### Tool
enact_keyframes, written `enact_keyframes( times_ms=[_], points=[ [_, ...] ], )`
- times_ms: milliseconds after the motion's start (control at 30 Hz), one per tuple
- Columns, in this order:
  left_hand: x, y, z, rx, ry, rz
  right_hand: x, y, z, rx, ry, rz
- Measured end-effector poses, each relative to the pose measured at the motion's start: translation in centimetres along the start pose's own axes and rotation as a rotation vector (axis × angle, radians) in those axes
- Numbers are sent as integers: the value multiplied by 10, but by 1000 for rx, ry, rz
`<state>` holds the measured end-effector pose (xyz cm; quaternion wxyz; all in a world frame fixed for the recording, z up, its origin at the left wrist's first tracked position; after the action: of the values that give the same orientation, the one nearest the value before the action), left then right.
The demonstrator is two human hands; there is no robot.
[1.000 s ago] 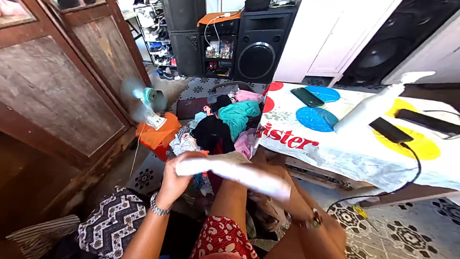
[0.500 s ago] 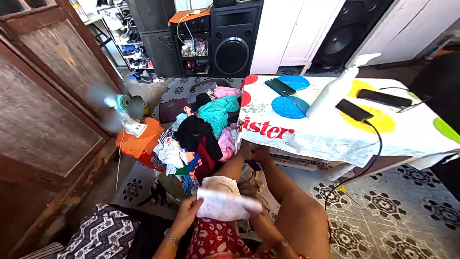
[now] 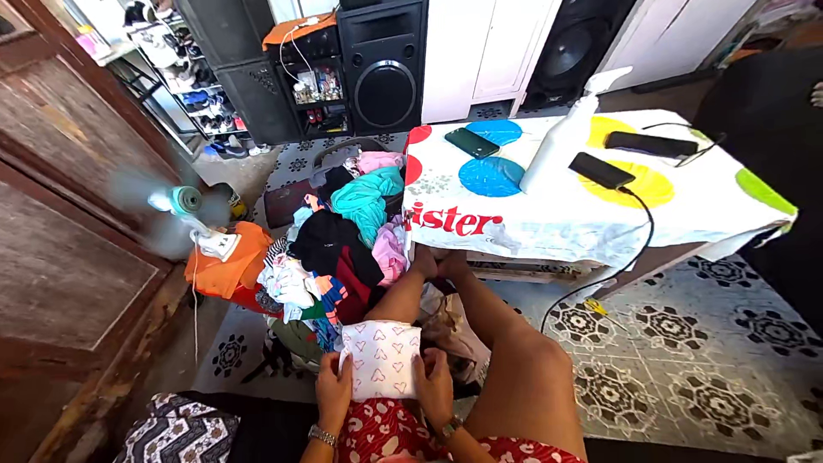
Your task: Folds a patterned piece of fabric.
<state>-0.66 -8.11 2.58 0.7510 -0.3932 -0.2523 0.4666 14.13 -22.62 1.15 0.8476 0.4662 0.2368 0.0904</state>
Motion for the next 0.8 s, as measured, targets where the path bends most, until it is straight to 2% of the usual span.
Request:
enact_keyframes(
  times_ms=[67, 100, 167, 233, 267, 333, 400, 533, 633, 733, 800],
  points=[
    [-1, -23, 13, 66, -51, -154, -8, 12, 9, -25, -136, 289],
    [-2, -36, 17, 94, -77, -268, -12, 21, 11, -47, -146, 440],
    [-6, -58, 12, 106, -27, -469, -18, 36, 4, -97, -68, 671],
    [-9, -57, -13, 100, 124, -538, -14, 34, -18, -147, 44, 792],
    [-9, -45, -29, 130, 180, -536, -8, 24, -30, -164, 99, 791],
    [-2, -26, -47, 250, 235, -509, 7, 3, -46, -197, 195, 694],
    [11, -26, -50, 291, 323, -420, 19, -4, -50, -161, 267, 534],
    [45, -17, -49, 67, 384, -198, 20, 3, -57, -57, 261, 412],
    [59, -5, -51, -168, 357, 5, 21, 4, -60, 1, 246, 250],
    [48, -2, -47, -223, 206, 214, 27, -5, -51, 154, 265, -121],
    [41, -3, -42, -201, 97, 238, 28, -4, -39, 204, 259, -302]
  ],
)
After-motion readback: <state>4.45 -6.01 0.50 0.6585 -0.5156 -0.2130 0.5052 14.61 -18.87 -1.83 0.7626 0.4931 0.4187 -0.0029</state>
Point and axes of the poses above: each hand's wrist, its own x-axis towards the middle knuckle, its own z-axis out of the back of the hand, y = z × x, the point moved 2 cm from there along x, towards the middle knuckle, and after that the axes turned 8 degrees about -z, right-handed, at the moved point
